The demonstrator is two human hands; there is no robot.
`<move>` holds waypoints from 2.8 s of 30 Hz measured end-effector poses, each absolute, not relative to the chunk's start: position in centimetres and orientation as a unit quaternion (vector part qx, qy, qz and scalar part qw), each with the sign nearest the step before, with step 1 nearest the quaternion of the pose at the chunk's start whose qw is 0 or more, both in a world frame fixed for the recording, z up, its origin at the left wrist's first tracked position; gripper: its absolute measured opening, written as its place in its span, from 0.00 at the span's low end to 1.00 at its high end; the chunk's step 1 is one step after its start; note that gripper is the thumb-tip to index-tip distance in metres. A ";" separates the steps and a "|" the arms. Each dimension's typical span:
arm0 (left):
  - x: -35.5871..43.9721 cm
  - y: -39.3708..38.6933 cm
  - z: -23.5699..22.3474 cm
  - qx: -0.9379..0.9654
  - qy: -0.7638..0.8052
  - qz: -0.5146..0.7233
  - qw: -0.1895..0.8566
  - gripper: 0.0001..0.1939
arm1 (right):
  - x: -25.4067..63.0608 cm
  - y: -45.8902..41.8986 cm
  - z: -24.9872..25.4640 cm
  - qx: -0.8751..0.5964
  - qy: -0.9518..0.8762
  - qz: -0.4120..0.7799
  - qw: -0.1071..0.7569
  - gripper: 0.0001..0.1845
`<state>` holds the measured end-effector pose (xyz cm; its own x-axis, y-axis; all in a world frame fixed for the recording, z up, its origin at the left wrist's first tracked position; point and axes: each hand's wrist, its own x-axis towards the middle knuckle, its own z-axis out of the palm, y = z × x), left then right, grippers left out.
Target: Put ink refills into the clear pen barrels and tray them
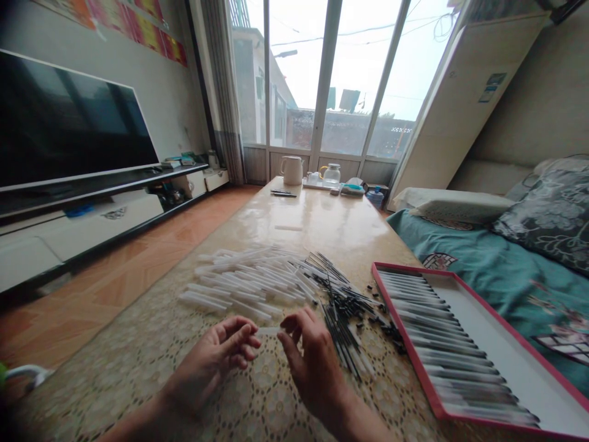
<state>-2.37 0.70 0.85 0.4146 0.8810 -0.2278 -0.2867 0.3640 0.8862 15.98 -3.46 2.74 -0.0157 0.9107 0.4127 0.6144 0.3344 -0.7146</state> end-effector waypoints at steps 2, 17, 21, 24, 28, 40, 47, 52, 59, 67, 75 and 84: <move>-2.3 0.6 0.9 0.414 0.362 0.389 0.739 0.14 | 15.9 -3.4 2.3 -0.567 -0.652 0.186 0.468 0.06; -2.7 1.0 0.8 0.256 0.379 0.478 0.749 0.12 | 22.9 1.8 1.8 -0.766 -0.606 -0.047 0.210 0.07; -2.5 0.8 1.3 0.265 0.379 0.482 0.744 0.10 | 23.8 3.0 0.7 -0.796 -0.572 -0.055 0.190 0.07; -2.4 0.8 1.4 0.260 0.376 0.489 0.743 0.07 | 23.7 2.9 0.6 -0.805 -0.559 -0.050 0.192 0.07; -2.4 1.0 1.4 0.241 0.383 0.508 0.733 0.01 | 22.8 1.4 1.6 -0.779 -0.588 -0.026 0.215 0.08; -2.9 1.8 0.8 0.210 0.383 0.553 0.709 0.06 | 17.5 -4.8 1.8 -0.584 -0.701 0.143 0.385 0.08; -2.6 1.4 0.9 0.233 0.395 0.528 0.715 0.04 | 17.1 -4.6 1.6 -0.574 -0.702 0.152 0.393 0.08; -2.1 0.7 0.7 0.269 0.330 0.483 0.765 0.03 | 16.1 -4.4 1.5 -0.567 -0.706 0.165 0.391 0.08; -1.8 0.0 0.4 0.250 0.292 0.418 0.823 0.04 | 15.4 -4.4 2.3 -0.505 -0.655 0.284 0.485 0.19; -2.6 0.7 1.5 0.134 0.326 0.528 0.773 0.08 | 23.4 -0.2 1.5 -0.688 -0.647 0.025 0.327 0.11; -2.6 0.8 1.2 0.165 0.340 0.527 0.761 0.04 | 24.6 1.3 0.8 -0.692 -0.700 0.000 0.175 0.15; -2.5 0.9 0.8 0.213 0.325 0.507 0.769 0.05 | 23.7 0.8 1.5 -0.670 -0.705 0.023 0.231 0.05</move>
